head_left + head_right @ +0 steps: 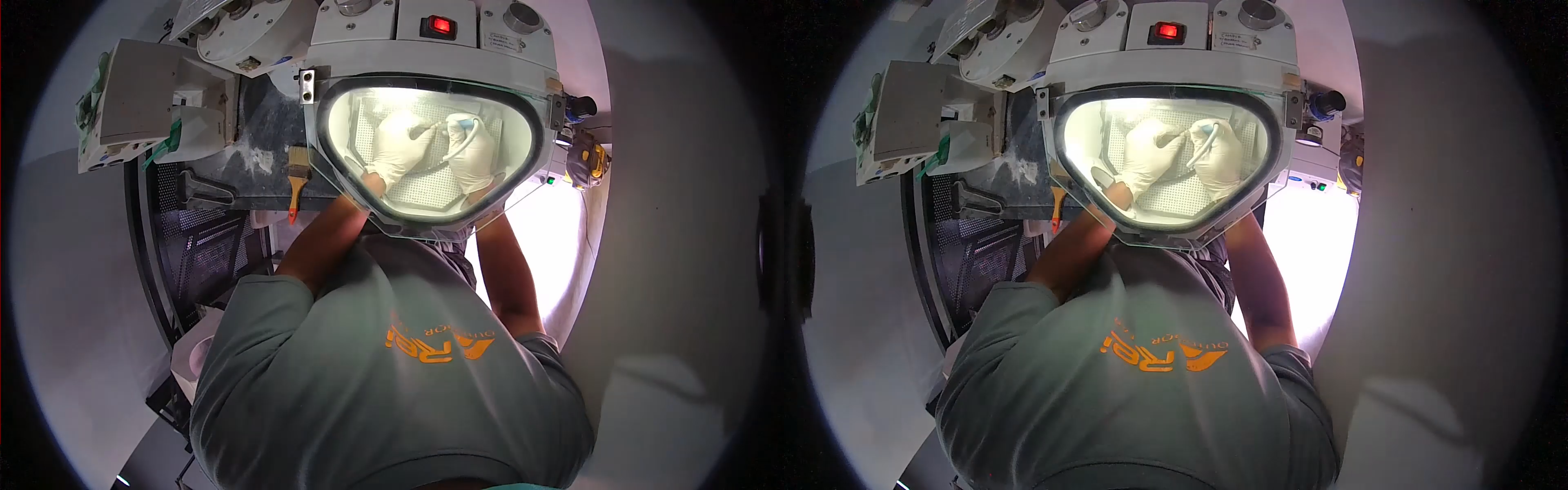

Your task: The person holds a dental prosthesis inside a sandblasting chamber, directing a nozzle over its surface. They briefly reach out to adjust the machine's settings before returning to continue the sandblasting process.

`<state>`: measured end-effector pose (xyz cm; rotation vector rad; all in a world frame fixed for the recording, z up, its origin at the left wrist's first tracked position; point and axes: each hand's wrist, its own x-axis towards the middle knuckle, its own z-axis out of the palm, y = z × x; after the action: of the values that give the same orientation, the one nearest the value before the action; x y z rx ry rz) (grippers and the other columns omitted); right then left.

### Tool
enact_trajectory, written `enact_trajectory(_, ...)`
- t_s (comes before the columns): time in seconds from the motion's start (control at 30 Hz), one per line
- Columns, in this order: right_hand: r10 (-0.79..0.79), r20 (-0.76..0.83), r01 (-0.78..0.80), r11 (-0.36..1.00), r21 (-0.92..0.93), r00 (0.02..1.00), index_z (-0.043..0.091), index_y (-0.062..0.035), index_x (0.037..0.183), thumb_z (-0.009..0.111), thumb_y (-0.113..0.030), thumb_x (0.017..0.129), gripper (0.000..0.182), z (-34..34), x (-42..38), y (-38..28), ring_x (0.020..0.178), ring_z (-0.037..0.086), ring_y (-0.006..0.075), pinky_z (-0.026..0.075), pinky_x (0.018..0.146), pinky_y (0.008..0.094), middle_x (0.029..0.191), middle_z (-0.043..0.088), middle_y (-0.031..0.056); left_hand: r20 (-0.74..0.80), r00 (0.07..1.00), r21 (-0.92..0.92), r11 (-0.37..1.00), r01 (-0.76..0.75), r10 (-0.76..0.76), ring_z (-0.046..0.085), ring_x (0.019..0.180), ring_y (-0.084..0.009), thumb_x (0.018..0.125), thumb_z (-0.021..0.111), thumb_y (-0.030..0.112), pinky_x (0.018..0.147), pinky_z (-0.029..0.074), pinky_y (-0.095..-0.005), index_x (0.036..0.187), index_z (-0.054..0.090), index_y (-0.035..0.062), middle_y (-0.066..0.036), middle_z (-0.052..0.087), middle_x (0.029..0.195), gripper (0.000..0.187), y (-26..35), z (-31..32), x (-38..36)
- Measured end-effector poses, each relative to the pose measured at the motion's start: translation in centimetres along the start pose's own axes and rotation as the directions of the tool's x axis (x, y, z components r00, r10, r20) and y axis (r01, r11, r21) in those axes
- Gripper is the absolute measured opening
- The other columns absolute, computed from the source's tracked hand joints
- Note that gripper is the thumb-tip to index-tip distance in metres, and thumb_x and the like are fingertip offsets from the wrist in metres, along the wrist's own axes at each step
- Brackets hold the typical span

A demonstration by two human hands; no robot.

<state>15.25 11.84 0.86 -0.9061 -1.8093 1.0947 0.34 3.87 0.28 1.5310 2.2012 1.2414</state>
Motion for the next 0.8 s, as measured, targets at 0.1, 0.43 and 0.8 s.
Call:
enact_trajectory(0.1, -0.111, 0.007, 0.111, 0.988, -0.110, 0.994, 0.073, -0.0022, 0.109, 0.070, -0.025, 0.110, 0.024, -0.3, 0.3, 0.0, 0.081, 0.075, 0.0182, 0.057, 0.073, 0.0319, 0.090, 0.077, 0.0079, -0.001, 1.000, 0.004, 1.000, -0.010, 0.010, 0.069, 0.084, -0.0349, 0.088, 0.084, 0.028, 0.076, 0.056, -0.0456, 0.097, 0.085, 0.0133, -0.011, 0.069, 0.085, 0.017, 0.0, 0.0, 0.0)
enact_trajectory(0.43, -0.050, -0.034, 0.045, 0.992, -0.117, 0.998, 0.074, -0.0033, 0.104, 0.072, -0.023, 0.107, 0.020, -0.1, 0.3, 0.3, 0.084, 0.075, 0.0237, 0.057, 0.075, 0.0359, 0.090, 0.077, 0.0098, -0.012, 1.000, 0.032, 0.999, -0.015, 0.015, 0.070, 0.083, -0.0348, 0.087, 0.086, 0.028, 0.075, 0.057, -0.0443, 0.095, 0.084, 0.0120, -0.011, 0.072, 0.086, 0.018, -0.4, 0.2, 0.0)
enact_trajectory(0.8, -0.060, -0.037, 0.056, 0.992, -0.117, 0.998, 0.074, -0.0020, 0.108, 0.070, -0.025, 0.110, 0.024, 0.3, 0.3, 1.9, 0.084, 0.076, 0.0212, 0.057, 0.075, 0.0338, 0.090, 0.078, 0.0095, 0.020, 1.000, 0.010, 1.000, 0.004, -0.004, 0.075, 0.085, -0.0321, 0.088, 0.086, 0.022, 0.079, 0.059, -0.0414, 0.098, 0.084, 0.0095, -0.012, 0.077, 0.091, 0.016, -0.1, 0.0, -0.1)
